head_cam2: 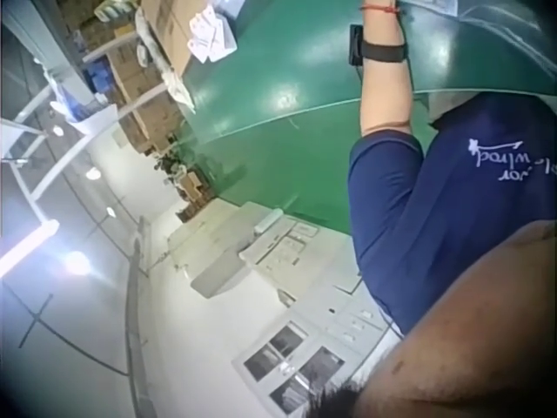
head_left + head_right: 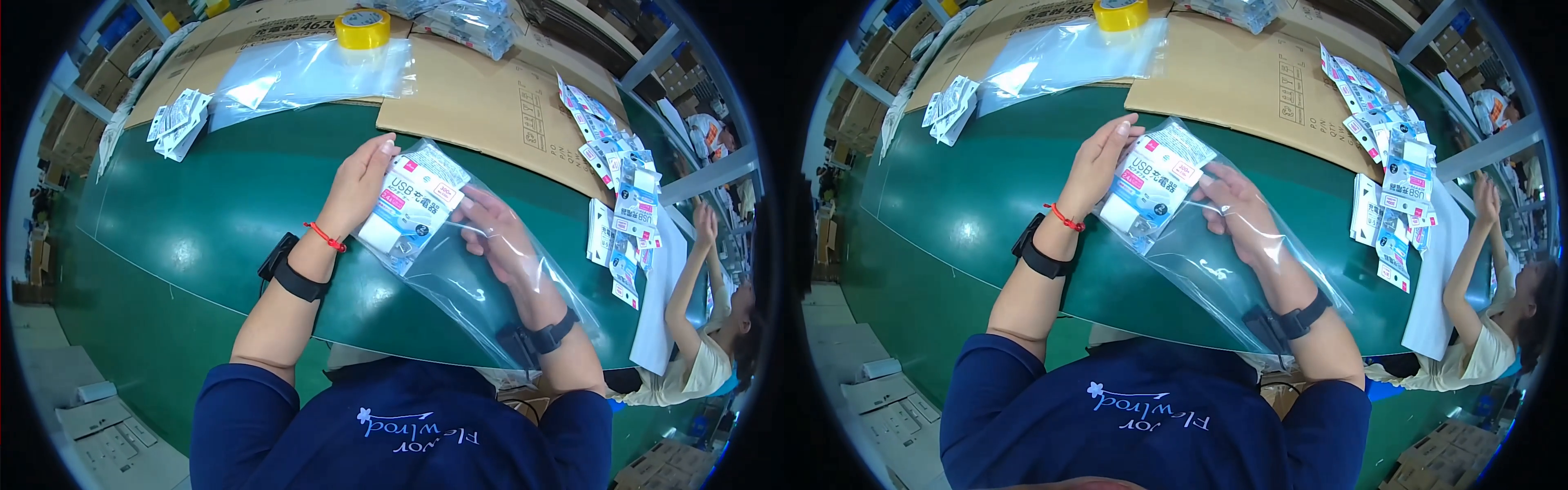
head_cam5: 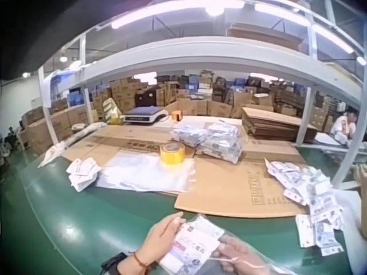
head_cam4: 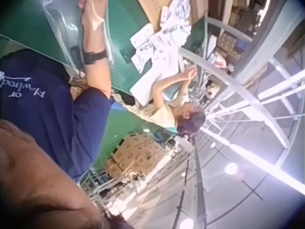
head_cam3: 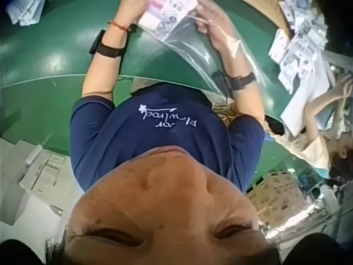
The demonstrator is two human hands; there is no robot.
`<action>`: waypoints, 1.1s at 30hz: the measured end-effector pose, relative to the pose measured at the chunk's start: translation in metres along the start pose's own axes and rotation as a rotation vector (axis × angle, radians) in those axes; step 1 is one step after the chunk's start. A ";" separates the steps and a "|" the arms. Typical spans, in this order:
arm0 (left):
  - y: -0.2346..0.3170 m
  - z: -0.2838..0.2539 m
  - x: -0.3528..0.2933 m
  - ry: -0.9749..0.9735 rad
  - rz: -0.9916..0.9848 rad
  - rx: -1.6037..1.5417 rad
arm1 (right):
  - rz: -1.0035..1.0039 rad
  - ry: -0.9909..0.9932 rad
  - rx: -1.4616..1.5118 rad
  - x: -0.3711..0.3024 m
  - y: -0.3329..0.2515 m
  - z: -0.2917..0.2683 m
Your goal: The person sets aside a full bag of chargers and prepares a new plastic bag on the table. They pick up chargers one at a time, turning them over before sliding them into the bag, then place a label inside and set the filled bag aside.
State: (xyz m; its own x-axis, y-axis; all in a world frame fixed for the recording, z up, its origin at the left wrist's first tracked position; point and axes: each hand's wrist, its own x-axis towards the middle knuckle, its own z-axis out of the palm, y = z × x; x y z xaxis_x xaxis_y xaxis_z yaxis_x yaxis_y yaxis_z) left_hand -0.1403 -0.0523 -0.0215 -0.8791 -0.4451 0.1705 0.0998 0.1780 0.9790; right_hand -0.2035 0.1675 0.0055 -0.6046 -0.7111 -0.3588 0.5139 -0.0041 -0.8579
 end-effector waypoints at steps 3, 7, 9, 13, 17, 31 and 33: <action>0.001 0.002 -0.002 -0.016 0.000 0.062 | -0.044 0.121 -0.196 -0.006 0.006 0.002; 0.009 0.003 -0.005 -0.034 0.025 0.134 | 0.160 -0.156 -0.334 -0.009 -0.003 0.007; 0.010 0.004 -0.005 -0.041 0.037 0.155 | 0.145 -0.157 -0.283 -0.011 -0.003 0.007; 0.007 -0.001 -0.004 -0.051 -0.056 0.063 | 0.140 -0.151 -0.260 -0.012 -0.006 0.008; 0.007 0.000 0.000 -0.057 -0.092 -0.072 | 0.150 -0.065 -0.310 -0.012 -0.004 0.010; 0.032 0.021 -0.027 -0.313 0.580 0.801 | 0.140 0.009 -0.717 -0.006 -0.011 0.013; 0.033 0.027 -0.034 -0.444 0.661 0.935 | 0.072 0.026 -0.636 -0.012 -0.008 0.002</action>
State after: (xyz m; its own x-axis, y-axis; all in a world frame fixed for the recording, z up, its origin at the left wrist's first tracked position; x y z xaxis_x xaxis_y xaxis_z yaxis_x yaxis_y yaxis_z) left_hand -0.1201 -0.0079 0.0018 -0.8868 0.2750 0.3715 0.3750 0.8980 0.2304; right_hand -0.1987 0.1746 0.0171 -0.6008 -0.6765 -0.4259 0.0975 0.4668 -0.8790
